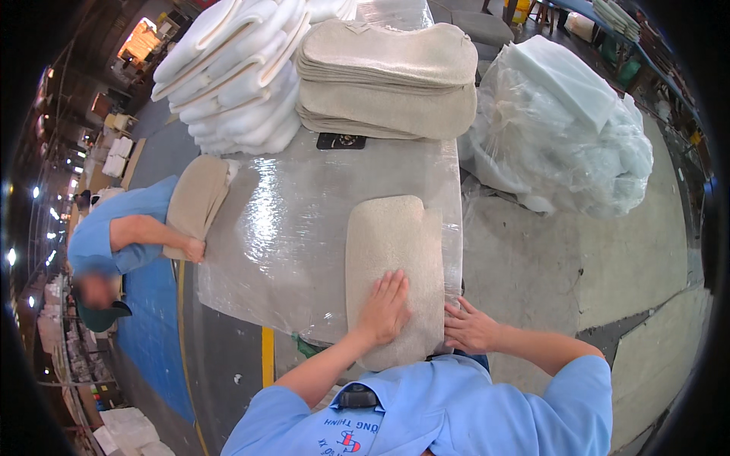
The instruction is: The person inserts cylindrical foam inserts into fabric cushion covers and ties the drawstrings to close them. The person handles the cushions one at a time, places them on a table, and stacks the finished items.
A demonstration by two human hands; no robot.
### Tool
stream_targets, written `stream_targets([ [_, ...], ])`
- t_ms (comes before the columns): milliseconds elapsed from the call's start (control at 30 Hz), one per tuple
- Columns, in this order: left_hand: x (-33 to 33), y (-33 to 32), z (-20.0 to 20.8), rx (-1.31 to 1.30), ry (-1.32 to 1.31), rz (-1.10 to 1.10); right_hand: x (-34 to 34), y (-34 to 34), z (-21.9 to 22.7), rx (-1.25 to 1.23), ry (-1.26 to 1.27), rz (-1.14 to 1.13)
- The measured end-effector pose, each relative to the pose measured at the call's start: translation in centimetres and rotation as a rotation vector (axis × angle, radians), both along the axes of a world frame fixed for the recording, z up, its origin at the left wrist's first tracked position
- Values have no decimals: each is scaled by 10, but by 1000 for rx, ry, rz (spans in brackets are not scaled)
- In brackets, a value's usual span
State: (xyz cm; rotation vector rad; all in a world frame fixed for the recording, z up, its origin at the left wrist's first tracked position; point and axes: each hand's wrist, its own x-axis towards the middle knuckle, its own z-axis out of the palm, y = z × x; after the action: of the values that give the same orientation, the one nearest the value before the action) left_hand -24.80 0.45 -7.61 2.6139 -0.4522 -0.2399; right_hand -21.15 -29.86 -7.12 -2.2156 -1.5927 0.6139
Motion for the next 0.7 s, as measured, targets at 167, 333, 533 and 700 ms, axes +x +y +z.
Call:
stream_targets([
  [167, 22, 42, -15, -215, -68, -117, -15, -57, -4, 191, -71, -423],
  [333, 62, 32, -9, 138, -100, 185, -9, -71, -20, 234, 132, -1008],
  [533, -11, -12, -8, 103, -21, 36, -6, -38, -53, 635, 919, -1585],
  [700, -34, -18, -3, 61, 28, 15, -1, 7, -46, 514, 1617, -1365],
])
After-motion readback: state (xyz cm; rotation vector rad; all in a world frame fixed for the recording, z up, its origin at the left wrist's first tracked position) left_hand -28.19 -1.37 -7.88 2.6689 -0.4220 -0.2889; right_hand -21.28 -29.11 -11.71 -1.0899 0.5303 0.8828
